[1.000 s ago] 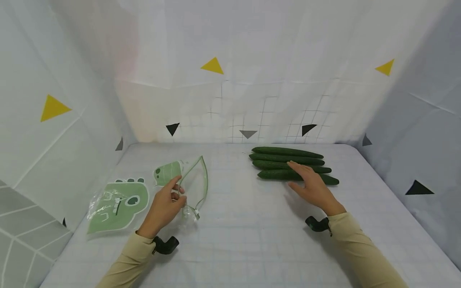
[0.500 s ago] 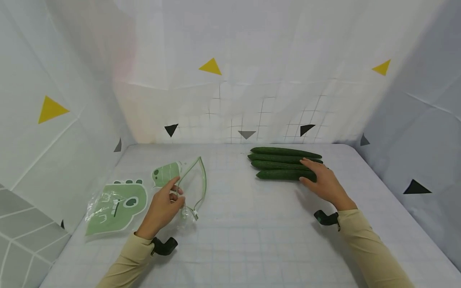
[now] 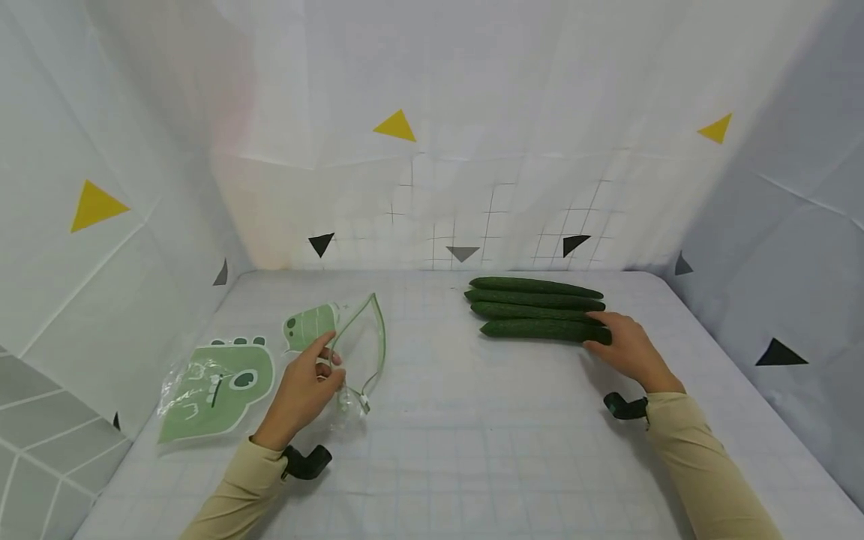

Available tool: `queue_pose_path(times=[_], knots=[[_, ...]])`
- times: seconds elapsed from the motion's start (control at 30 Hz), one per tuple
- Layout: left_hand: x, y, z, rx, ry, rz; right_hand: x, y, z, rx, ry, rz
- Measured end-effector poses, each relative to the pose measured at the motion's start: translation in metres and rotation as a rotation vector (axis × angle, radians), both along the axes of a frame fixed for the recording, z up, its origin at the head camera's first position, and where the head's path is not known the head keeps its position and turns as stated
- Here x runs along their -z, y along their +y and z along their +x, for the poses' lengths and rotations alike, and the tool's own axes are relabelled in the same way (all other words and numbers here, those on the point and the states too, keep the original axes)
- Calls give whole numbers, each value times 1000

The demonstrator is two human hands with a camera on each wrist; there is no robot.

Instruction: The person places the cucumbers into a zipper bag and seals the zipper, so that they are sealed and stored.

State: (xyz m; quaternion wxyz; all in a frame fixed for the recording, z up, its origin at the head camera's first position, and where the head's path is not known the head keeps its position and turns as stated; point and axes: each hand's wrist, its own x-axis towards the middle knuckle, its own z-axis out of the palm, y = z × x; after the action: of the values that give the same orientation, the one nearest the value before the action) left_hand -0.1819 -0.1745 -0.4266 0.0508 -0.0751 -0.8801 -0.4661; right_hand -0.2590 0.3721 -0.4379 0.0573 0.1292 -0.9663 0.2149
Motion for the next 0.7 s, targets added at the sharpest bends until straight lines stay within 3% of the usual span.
queue_pose_path(times=[0.37,0.7], knots=[[1,0,1,10,-10,22,15,11,-3,72,-47,-26],[0,1,0,9,-14,10,24,21,-5,17,0,-34]])
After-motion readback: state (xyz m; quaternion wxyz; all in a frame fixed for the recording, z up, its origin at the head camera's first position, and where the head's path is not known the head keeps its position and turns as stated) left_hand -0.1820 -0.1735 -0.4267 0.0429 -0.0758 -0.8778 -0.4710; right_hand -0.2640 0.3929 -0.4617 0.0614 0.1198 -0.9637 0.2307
